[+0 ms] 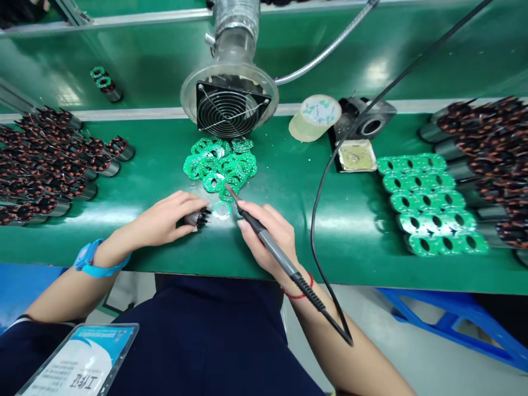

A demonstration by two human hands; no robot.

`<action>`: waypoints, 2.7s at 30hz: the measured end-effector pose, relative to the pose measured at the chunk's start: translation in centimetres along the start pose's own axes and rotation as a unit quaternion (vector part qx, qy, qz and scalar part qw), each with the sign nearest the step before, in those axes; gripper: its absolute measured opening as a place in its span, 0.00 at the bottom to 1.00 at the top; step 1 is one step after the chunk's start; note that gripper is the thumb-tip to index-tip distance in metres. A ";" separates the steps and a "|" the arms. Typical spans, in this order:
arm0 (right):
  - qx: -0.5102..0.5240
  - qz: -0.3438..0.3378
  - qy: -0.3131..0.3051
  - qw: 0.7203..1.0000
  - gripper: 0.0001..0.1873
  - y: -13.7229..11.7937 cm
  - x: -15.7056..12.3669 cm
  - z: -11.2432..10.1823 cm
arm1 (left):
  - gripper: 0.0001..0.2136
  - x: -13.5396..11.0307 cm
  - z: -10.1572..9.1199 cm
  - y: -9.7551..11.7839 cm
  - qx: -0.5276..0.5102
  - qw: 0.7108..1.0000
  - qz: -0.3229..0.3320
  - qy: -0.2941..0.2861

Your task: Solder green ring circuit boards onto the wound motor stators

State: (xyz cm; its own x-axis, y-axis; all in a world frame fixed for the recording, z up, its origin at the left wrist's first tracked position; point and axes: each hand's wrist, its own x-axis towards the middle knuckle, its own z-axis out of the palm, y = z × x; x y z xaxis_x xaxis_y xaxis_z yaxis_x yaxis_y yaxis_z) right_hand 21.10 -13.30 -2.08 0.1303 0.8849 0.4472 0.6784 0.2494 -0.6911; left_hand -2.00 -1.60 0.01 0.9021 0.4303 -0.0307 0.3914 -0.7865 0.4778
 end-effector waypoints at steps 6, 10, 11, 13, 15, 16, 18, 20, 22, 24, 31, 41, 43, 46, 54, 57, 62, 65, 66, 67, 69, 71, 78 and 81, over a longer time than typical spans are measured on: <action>0.134 0.124 0.014 0.983 0.09 0.4 -2.8 0.2 | 0.37 -0.5 1.6 -0.9 -0.119 0.987 -0.014 0.104; 0.154 0.166 0.002 0.974 0.08 0.6 -3.5 0.2 | 0.35 -0.2 2.2 -0.9 -0.129 0.983 -0.007 0.131; 0.156 0.176 -0.001 0.972 0.08 0.6 -3.5 0.2 | 0.34 -0.1 2.2 -0.9 -0.135 0.982 -0.007 0.134; 0.159 0.189 -0.003 0.969 0.08 0.6 -3.5 0.1 | 0.33 0.0 2.3 -1.0 -0.144 0.980 -0.007 0.137; 0.165 0.198 -0.005 0.966 0.08 0.6 -3.5 0.2 | 0.33 0.0 2.4 -1.0 -0.144 0.980 -0.005 0.137; 0.168 0.202 -0.006 0.965 0.08 0.6 -3.4 0.2 | 0.32 0.0 2.4 -1.0 -0.140 0.980 -0.004 0.138; 0.172 0.206 -0.008 0.963 0.08 0.7 -3.5 0.2 | 0.31 0.0 2.4 -1.0 -0.128 0.982 -0.001 0.142; 0.173 0.206 -0.013 0.963 0.08 0.8 -3.5 0.2 | 0.30 0.1 2.3 -0.9 -0.115 0.983 0.000 0.144; 0.174 0.203 -0.017 0.964 0.09 0.8 -3.6 0.2 | 0.29 0.1 2.1 -0.7 -0.106 0.984 0.000 0.143; 0.173 0.199 -0.020 0.964 0.09 0.8 -3.6 0.1 | 0.29 0.1 2.0 -0.6 -0.102 0.984 -0.001 0.143; 0.157 0.201 -0.040 0.966 0.09 0.7 -3.5 0.0 | 0.29 -0.2 1.9 -0.8 -0.108 0.983 -0.009 0.148; 0.147 0.170 -0.038 0.974 0.09 0.7 -3.6 0.0 | 0.28 -0.1 2.0 -0.8 -0.089 0.986 -0.016 0.138; 0.147 0.168 -0.028 0.974 0.10 0.8 -3.7 0.1 | 0.28 -0.1 1.9 -0.7 -0.084 0.987 -0.019 0.134; 0.147 0.162 -0.003 0.976 0.13 0.9 -4.0 0.2 | 0.27 0.0 1.7 -0.4 -0.073 0.989 -0.024 0.127; 0.076 0.093 -0.031 0.992 0.18 0.0 -3.6 -0.1 | 0.22 0.1 1.2 0.0 -0.043 0.993 -0.027 0.104; 0.061 0.074 -0.079 0.992 0.22 -0.3 -2.8 -0.1 | 0.22 0.2 1.3 0.1 -0.054 0.992 -0.037 0.109; -0.006 0.061 -0.100 0.993 0.15 -0.6 -1.2 0.8 | 0.25 0.0 1.9 0.3 -0.152 0.971 -0.100 0.158; -0.025 0.090 -0.098 0.991 0.16 -1.1 -0.3 1.7 | 0.26 -0.3 2.5 0.3 -0.268 0.939 -0.132 0.169; -0.016 0.110 -0.087 0.990 0.17 -1.3 -0.1 2.1 | 0.26 -0.3 2.7 0.2 -0.306 0.928 -0.132 0.164; -0.001 0.131 -0.068 0.989 0.18 -1.5 0.1 2.4 | 0.27 -0.4 2.8 0.1 -0.341 0.918 -0.127 0.155; 0.049 0.166 -0.015 0.985 0.19 -1.8 0.3 3.2 | 0.30 -0.3 3.0 -0.1 -0.393 0.905 -0.104 0.129; 0.125 0.189 0.030 0.974 0.19 -2.1 0.5 3.9 | 0.32 -0.2 3.0 -0.3 -0.393 0.908 -0.086 0.113; 0.253 0.154 -0.037 0.954 0.18 -1.9 1.6 4.9 | 0.19 0.5 2.7 0.0 -0.193 0.976 -0.030 0.093; 0.159 0.084 -0.104 0.978 0.21 -2.1 1.8 4.3 | 0.16 0.6 2.7 0.1 -0.166 0.981 -0.040 0.092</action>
State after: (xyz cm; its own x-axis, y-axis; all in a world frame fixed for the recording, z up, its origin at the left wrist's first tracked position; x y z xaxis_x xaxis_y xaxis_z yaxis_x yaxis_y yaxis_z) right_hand 16.75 -10.52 -2.27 0.0487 0.9766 0.2097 0.3958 0.1739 -0.9017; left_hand -0.95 -2.64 -2.32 0.8112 0.5812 0.0650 0.3508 -0.5725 0.7411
